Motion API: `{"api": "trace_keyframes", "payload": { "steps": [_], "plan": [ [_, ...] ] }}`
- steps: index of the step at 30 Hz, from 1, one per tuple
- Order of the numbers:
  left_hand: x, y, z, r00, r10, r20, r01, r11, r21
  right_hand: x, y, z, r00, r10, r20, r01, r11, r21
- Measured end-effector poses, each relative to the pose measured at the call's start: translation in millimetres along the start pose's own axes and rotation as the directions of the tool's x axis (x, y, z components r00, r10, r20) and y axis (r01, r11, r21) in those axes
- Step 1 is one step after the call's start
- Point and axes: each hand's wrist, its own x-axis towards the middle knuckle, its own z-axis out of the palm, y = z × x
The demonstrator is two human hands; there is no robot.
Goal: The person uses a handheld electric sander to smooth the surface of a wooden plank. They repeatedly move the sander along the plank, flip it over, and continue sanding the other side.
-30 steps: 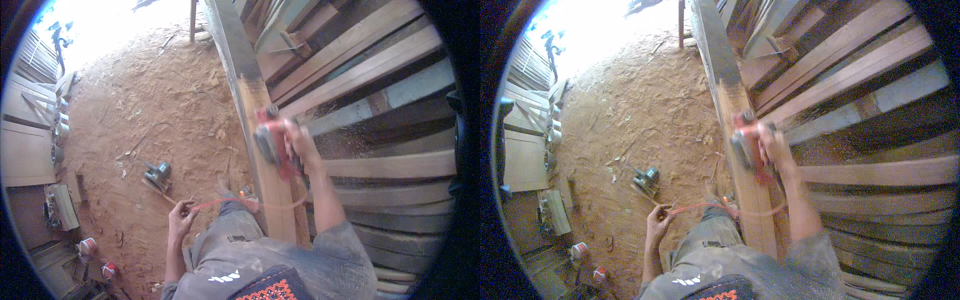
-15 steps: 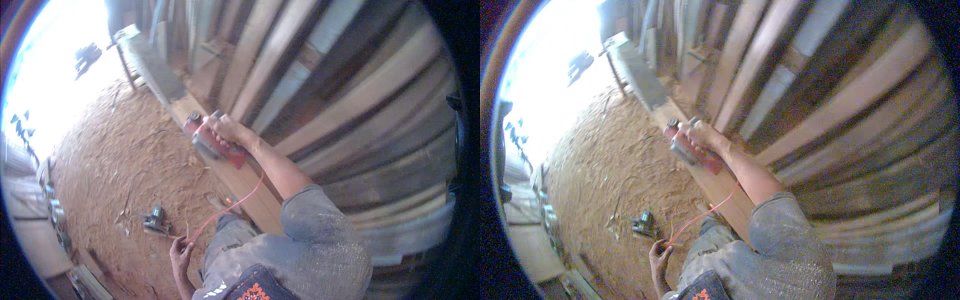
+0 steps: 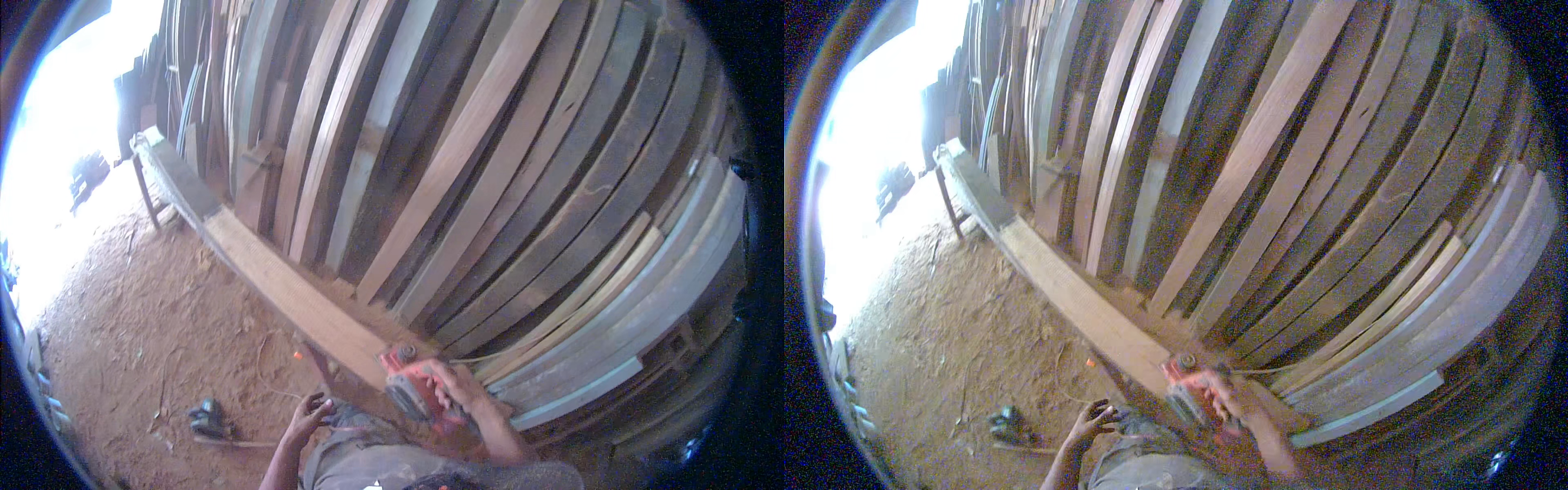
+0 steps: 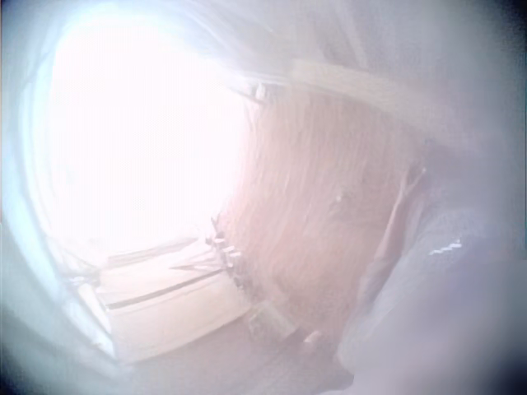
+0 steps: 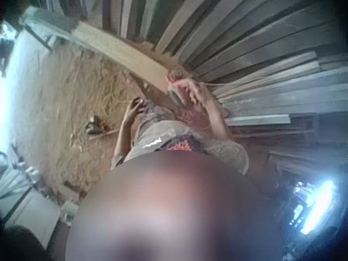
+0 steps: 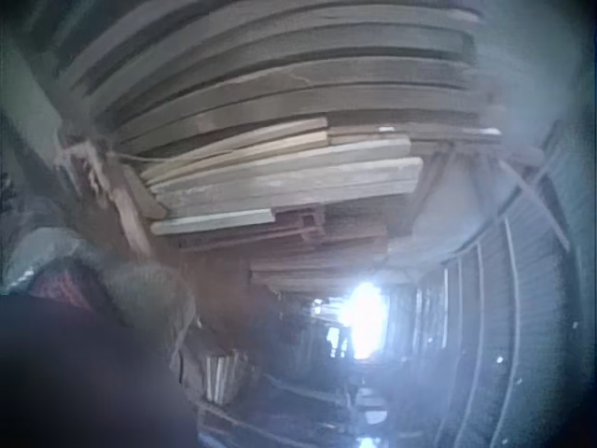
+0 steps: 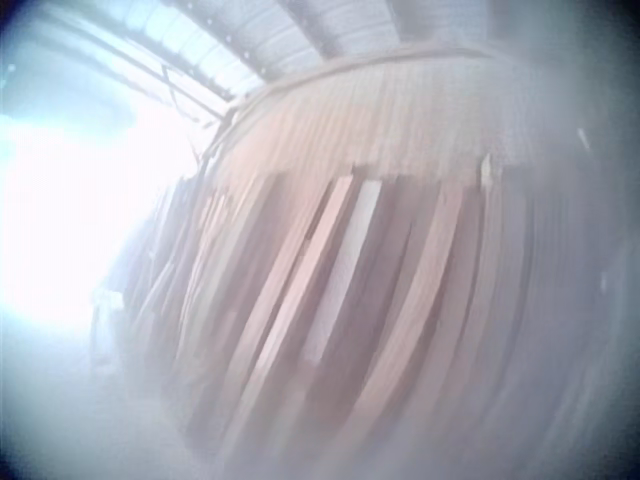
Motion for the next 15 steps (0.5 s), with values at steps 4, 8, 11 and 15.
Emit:
{"api": "trace_keyframes", "payload": {
  "steps": [4,8,11,15],
  "plan": [
    [60,10,59,1.0,-0.014,-0.004,0.014,0.999,-0.035,-35,24,-19,0.967,0.142,-0.211,-0.116,0.985,0.129],
    [108,19,115,0.975,0.183,-0.129,-0.208,0.955,-0.213,-36,59,-40,0.953,0.108,-0.282,-0.037,0.968,0.247],
    [110,1,127,0.959,0.132,-0.25,-0.198,0.946,-0.257,-30,90,-59,0.937,0.201,-0.284,-0.122,0.954,0.274],
    [125,-12,110,0.924,0.057,-0.378,-0.154,0.961,-0.23,-4,118,-82,0.973,-0.038,-0.228,0.079,0.982,0.172]
  ]
}}
